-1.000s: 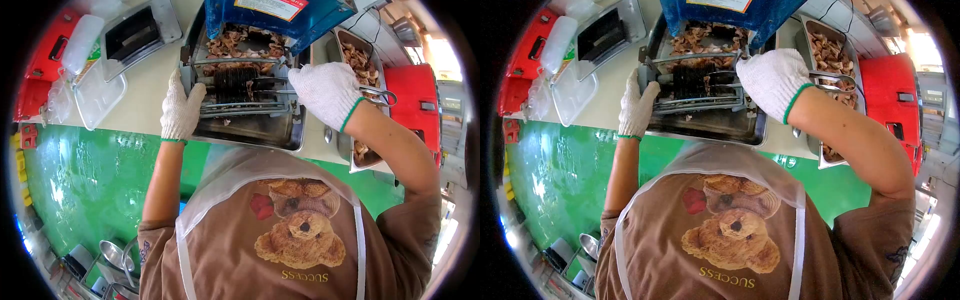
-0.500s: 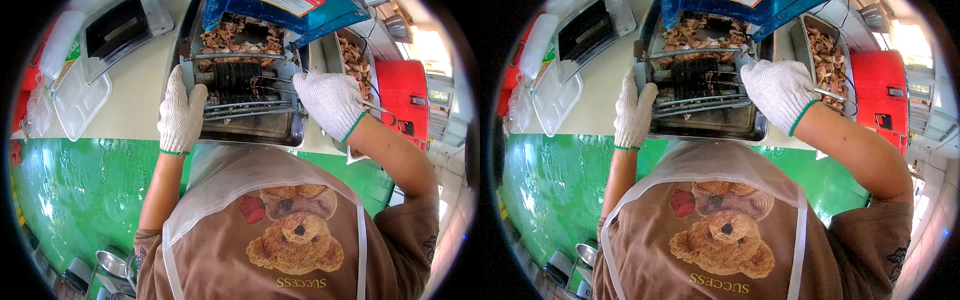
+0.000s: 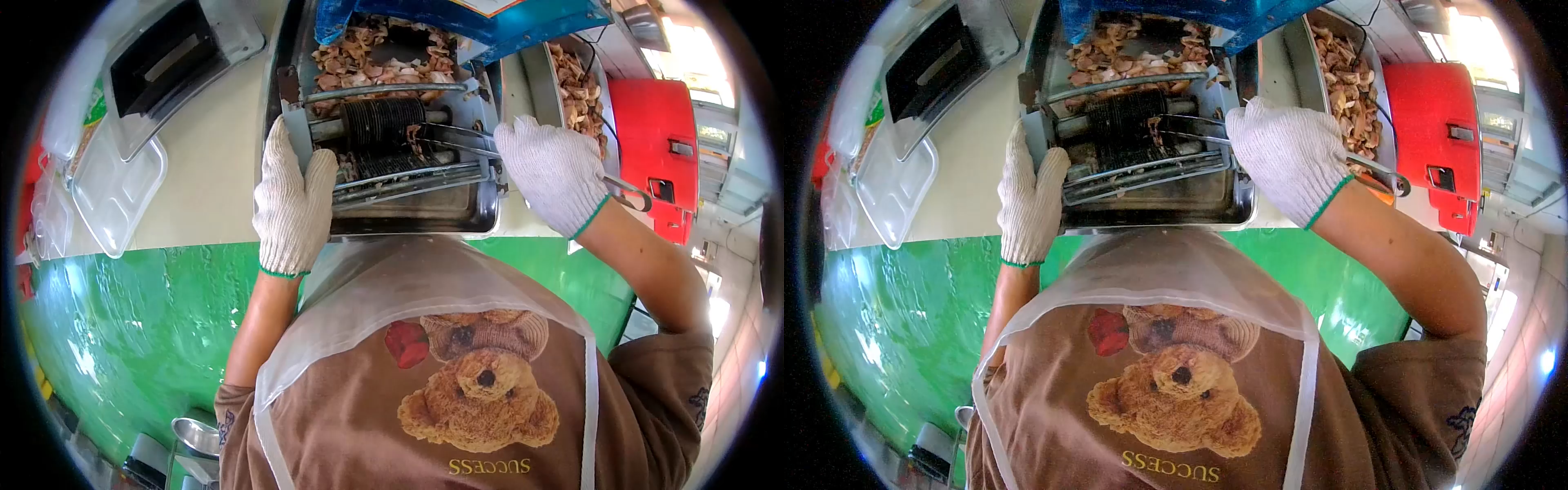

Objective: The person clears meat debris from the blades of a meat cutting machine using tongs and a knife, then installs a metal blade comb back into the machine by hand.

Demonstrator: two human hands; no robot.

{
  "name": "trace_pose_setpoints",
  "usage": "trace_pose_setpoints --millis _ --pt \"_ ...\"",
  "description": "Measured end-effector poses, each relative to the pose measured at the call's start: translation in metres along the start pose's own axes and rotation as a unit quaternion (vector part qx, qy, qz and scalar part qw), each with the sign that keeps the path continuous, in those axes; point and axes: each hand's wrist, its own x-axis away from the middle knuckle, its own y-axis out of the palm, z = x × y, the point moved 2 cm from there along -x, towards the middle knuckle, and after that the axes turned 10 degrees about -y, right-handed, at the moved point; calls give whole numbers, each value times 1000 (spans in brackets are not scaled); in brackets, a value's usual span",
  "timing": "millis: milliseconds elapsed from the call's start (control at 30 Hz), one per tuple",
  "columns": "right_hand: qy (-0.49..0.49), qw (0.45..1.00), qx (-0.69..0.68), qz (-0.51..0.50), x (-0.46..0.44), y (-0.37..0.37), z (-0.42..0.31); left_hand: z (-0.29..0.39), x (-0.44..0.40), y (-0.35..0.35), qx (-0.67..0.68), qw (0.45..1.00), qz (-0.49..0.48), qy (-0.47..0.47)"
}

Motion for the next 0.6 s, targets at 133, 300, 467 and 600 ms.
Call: trace_pose_setpoints --millis 133,300,467,600 --pt "-1 1000 12 19 -3 -2 0 -1 0 1 -24 1000 2 -6" --pt "-39 999 -24 28 -12 -11 -1 0 2 2 -25 1000 8 -6" --pt "-40 998 -13 -54 -25 -14 11 -2 -1 5 -20 1000 16 11" --pt "-23 996 -60 -62 -21 -10 12 0 1 5 -7 1000 29 -7"
